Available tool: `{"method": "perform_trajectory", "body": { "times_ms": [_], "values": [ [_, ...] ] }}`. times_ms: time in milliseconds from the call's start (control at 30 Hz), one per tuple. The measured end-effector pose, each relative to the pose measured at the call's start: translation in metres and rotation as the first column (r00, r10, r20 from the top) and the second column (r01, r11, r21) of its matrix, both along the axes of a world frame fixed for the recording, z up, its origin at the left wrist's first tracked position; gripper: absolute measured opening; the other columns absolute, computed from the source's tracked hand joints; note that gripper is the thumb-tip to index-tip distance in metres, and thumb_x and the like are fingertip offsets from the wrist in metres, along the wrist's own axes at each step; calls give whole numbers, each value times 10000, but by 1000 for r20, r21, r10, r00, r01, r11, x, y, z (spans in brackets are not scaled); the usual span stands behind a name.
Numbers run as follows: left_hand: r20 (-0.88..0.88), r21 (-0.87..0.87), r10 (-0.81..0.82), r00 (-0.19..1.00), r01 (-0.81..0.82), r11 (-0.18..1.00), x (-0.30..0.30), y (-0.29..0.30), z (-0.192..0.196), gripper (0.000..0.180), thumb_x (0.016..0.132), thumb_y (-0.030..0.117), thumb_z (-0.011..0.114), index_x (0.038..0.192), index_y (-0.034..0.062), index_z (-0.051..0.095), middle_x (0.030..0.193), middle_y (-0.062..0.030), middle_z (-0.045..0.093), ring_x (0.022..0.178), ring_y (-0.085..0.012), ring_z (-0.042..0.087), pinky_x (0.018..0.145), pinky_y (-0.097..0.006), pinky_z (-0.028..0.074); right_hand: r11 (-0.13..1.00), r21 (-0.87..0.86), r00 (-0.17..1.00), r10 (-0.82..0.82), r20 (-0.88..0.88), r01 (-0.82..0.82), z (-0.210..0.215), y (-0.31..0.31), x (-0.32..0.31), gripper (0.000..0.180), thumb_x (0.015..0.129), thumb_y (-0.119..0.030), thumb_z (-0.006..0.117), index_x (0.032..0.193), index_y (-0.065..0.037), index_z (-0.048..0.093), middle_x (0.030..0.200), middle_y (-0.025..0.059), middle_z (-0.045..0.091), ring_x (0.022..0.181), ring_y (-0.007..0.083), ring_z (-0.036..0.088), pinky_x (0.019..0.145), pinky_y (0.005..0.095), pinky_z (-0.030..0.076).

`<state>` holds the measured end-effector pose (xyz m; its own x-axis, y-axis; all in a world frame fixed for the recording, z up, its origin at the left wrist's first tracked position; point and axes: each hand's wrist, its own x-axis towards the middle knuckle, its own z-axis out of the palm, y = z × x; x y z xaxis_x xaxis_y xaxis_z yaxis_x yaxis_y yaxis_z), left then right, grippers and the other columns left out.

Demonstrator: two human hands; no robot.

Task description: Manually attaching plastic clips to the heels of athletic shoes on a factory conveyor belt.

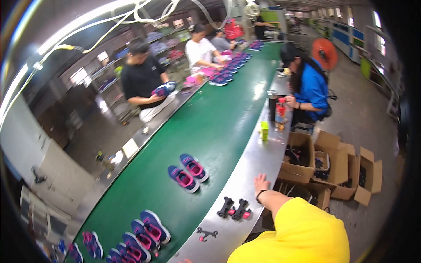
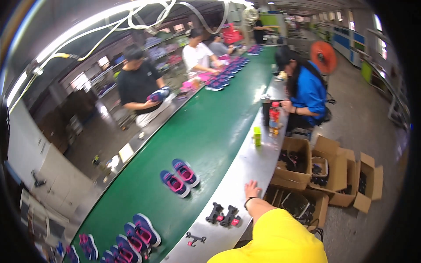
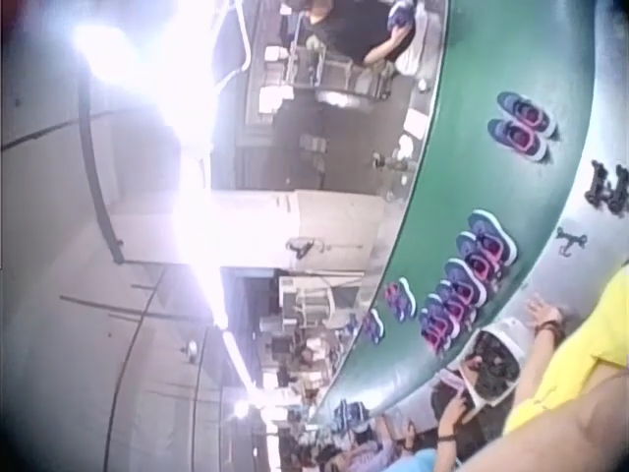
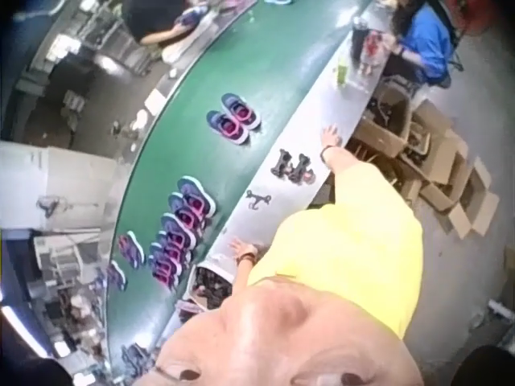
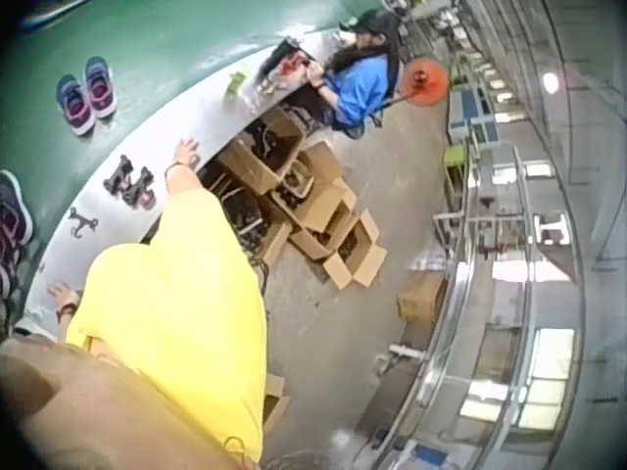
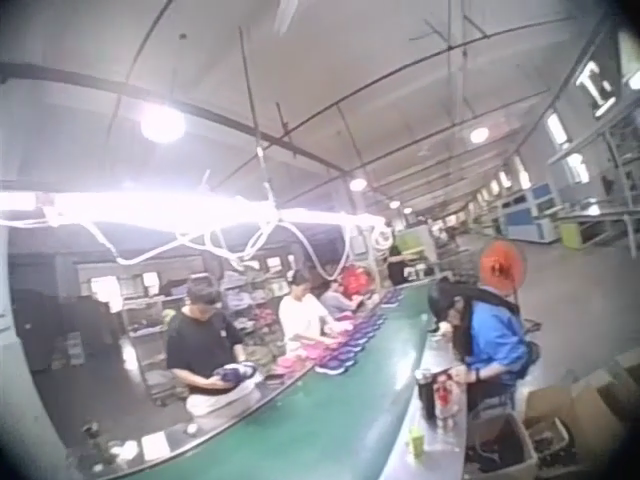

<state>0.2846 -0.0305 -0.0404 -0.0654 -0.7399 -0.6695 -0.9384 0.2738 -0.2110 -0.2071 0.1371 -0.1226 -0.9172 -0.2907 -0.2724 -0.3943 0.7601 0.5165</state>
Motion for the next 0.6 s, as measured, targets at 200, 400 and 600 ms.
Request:
{"method": "perform_trajectory", "body": {
  "times_ms": [200,400,600],
  "values": [
    [38,23,-126,991,125,992,-20,-12,20,995,788,511,572,1466,14,40,1512,-272,-24,1417,-385,-15,1101,-569,123,999,50,1000,-7,-9,7,18,12,18,567,947,-239,387,1472,-151,192,1515,186,169,1341,424,244,797,602,440],
    [98,69,-100,990,94,993,3,8,24,1029,770,534,578,1462,-2,37,1505,-288,-37,1414,-393,-35,1103,-566,119,998,61,999,23,-32,-21,19,21,30,562,946,-244,389,1468,-151,204,1514,181,178,1337,418,255,792,584,444],
    [-30,-24,-89,996,89,996,18,10,8,1027,751,490,630,1456,-5,70,1487,-322,7,1405,-398,85,1086,-581,151,994,77,996,81,-26,-78,32,21,29,567,940,-235,382,1468,-118,210,1508,188,202,1330,423,268,753,549,448]
  ]
}}
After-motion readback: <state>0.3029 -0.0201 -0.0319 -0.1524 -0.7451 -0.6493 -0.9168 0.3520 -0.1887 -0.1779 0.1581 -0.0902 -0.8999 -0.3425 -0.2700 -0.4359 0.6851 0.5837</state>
